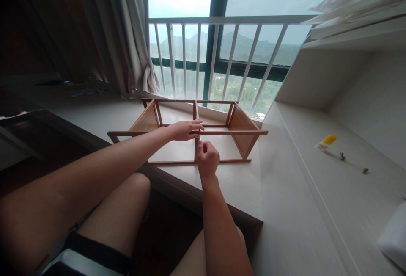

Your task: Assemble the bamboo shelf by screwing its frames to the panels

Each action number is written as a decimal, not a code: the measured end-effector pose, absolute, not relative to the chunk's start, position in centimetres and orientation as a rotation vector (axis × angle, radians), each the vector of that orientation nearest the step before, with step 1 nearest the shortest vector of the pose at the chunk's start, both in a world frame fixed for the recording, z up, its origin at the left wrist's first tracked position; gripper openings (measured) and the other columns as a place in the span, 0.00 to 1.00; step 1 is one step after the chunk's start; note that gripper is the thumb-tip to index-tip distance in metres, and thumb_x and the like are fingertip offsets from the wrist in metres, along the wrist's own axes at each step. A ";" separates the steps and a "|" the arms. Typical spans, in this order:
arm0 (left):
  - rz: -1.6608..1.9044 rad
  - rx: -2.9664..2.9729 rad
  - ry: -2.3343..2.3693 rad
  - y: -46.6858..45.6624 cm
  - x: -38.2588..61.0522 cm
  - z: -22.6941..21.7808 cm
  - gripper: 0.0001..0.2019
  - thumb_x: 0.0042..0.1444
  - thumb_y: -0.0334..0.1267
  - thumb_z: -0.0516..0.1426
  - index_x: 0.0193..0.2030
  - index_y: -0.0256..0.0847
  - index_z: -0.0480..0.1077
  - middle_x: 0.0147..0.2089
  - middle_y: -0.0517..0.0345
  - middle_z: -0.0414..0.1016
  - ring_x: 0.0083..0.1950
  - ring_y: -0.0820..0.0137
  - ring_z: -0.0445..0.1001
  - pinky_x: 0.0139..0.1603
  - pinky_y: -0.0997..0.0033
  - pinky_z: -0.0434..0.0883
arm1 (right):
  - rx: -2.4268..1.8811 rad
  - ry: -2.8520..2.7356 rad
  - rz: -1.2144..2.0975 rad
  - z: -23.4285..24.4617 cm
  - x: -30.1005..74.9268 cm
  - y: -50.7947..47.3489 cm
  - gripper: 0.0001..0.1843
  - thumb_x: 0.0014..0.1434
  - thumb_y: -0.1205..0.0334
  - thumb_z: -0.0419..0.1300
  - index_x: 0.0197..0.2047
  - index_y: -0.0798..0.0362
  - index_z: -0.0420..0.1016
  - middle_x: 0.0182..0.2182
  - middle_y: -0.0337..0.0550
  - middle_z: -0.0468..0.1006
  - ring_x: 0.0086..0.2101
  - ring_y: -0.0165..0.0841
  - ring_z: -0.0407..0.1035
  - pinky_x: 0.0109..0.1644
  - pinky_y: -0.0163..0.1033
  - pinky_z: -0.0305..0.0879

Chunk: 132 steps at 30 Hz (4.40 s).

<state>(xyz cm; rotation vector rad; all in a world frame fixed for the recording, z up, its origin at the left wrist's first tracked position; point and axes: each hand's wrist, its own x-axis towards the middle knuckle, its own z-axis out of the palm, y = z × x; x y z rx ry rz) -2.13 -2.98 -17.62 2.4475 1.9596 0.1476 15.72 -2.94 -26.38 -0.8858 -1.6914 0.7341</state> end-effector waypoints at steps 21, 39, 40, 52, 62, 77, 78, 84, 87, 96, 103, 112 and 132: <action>0.163 2.417 1.969 -3.2 -1.9 -17.4 0.23 0.64 0.53 0.50 0.64 0.53 0.65 0.76 0.57 0.49 0.65 0.57 0.68 0.61 0.59 0.69 | -0.843 -1.613 0.988 -26.7 15.8 -2.8 0.22 0.61 0.39 0.57 0.37 0.52 0.71 0.20 0.34 0.68 0.22 0.29 0.60 0.28 0.35 0.54; 0.153 2.441 1.976 -3.1 -1.8 -17.5 0.22 0.65 0.52 0.49 0.63 0.53 0.65 0.76 0.57 0.51 0.65 0.58 0.69 0.61 0.60 0.69 | -0.680 -1.144 1.697 -25.5 14.3 -3.5 0.13 0.62 0.54 0.48 0.26 0.48 0.57 0.19 0.31 0.55 0.19 0.29 0.51 0.22 0.35 0.49; 0.160 2.450 1.972 -3.1 -1.8 -17.6 0.22 0.65 0.51 0.50 0.63 0.53 0.65 0.76 0.57 0.51 0.64 0.58 0.70 0.61 0.61 0.69 | -0.619 -1.088 1.794 -25.5 14.2 -3.8 0.12 0.62 0.55 0.48 0.27 0.48 0.57 0.20 0.31 0.55 0.19 0.28 0.50 0.21 0.34 0.48; 0.159 2.447 1.954 -3.1 -1.8 -17.5 0.23 0.65 0.52 0.49 0.64 0.52 0.65 0.76 0.56 0.51 0.65 0.57 0.68 0.61 0.59 0.68 | -0.581 -1.010 1.846 -26.4 14.7 -3.1 0.13 0.63 0.48 0.55 0.36 0.49 0.63 0.27 0.35 0.67 0.21 0.27 0.57 0.22 0.32 0.48; 0.166 2.460 1.960 -3.1 -1.9 -17.6 0.22 0.64 0.52 0.50 0.63 0.51 0.66 0.76 0.55 0.52 0.66 0.57 0.68 0.62 0.59 0.68 | -0.900 -1.939 0.563 -26.3 16.6 -1.0 0.26 0.67 0.42 0.50 0.24 0.50 0.57 0.18 0.33 0.58 0.22 0.29 0.49 0.30 0.37 0.45; 0.149 2.457 1.951 -3.0 -1.9 -17.6 0.23 0.65 0.52 0.49 0.63 0.51 0.65 0.76 0.54 0.51 0.68 0.56 0.65 0.63 0.57 0.67 | -0.641 -1.068 1.717 -26.4 12.7 -3.5 0.22 0.64 0.43 0.51 0.25 0.48 0.54 0.17 0.28 0.51 0.16 0.25 0.44 0.19 0.33 0.41; 0.151 2.459 1.951 -3.0 -1.9 -17.6 0.23 0.65 0.52 0.49 0.63 0.51 0.65 0.76 0.54 0.51 0.68 0.56 0.65 0.63 0.57 0.67 | -0.595 -0.963 1.826 -26.3 12.5 -3.8 0.22 0.64 0.44 0.52 0.26 0.49 0.54 0.17 0.28 0.52 0.16 0.24 0.45 0.19 0.33 0.40; 0.179 2.484 1.943 -2.9 -1.9 -17.7 0.22 0.65 0.50 0.50 0.63 0.49 0.66 0.75 0.54 0.53 0.67 0.57 0.66 0.63 0.60 0.67 | -0.414 -0.817 2.115 -25.9 13.0 -3.8 0.24 0.60 0.39 0.57 0.28 0.50 0.58 0.19 0.30 0.61 0.19 0.25 0.60 0.19 0.30 0.49; 0.186 2.494 1.935 -2.9 -2.0 -17.8 0.22 0.65 0.50 0.50 0.63 0.49 0.66 0.75 0.53 0.53 0.67 0.57 0.66 0.64 0.60 0.66 | -0.507 -1.025 1.995 -26.3 13.7 -3.1 0.28 0.58 0.34 0.57 0.27 0.50 0.61 0.17 0.32 0.64 0.17 0.27 0.62 0.17 0.32 0.49; 0.164 2.455 1.954 -3.0 -1.9 -17.6 0.23 0.65 0.52 0.49 0.63 0.51 0.65 0.76 0.56 0.52 0.69 0.57 0.64 0.64 0.58 0.67 | -0.755 -1.647 1.084 -28.0 15.8 -1.2 0.29 0.68 0.37 0.44 0.28 0.51 0.66 0.18 0.35 0.67 0.18 0.29 0.63 0.25 0.36 0.59; 0.152 2.454 1.953 -3.0 -1.8 -17.5 0.23 0.65 0.53 0.49 0.64 0.51 0.64 0.76 0.55 0.51 0.66 0.55 0.67 0.62 0.56 0.68 | -0.695 -1.774 0.673 -27.4 16.9 -0.4 0.21 0.64 0.45 0.58 0.54 0.50 0.70 0.35 0.40 0.78 0.27 0.30 0.70 0.33 0.37 0.65; 0.180 2.445 1.950 -2.9 -2.0 -17.8 0.23 0.65 0.53 0.49 0.64 0.52 0.65 0.76 0.56 0.51 0.67 0.57 0.66 0.64 0.58 0.66 | -0.520 -1.800 0.468 -27.8 16.9 -0.2 0.10 0.64 0.54 0.62 0.44 0.50 0.76 0.41 0.43 0.80 0.31 0.31 0.72 0.36 0.39 0.70; 0.180 2.433 1.957 -2.9 -1.8 -17.6 0.22 0.65 0.53 0.49 0.63 0.52 0.66 0.76 0.56 0.51 0.67 0.58 0.66 0.63 0.60 0.67 | -0.397 -1.630 0.288 -29.1 13.7 0.3 0.08 0.67 0.63 0.56 0.33 0.49 0.69 0.40 0.47 0.80 0.41 0.35 0.75 0.44 0.41 0.72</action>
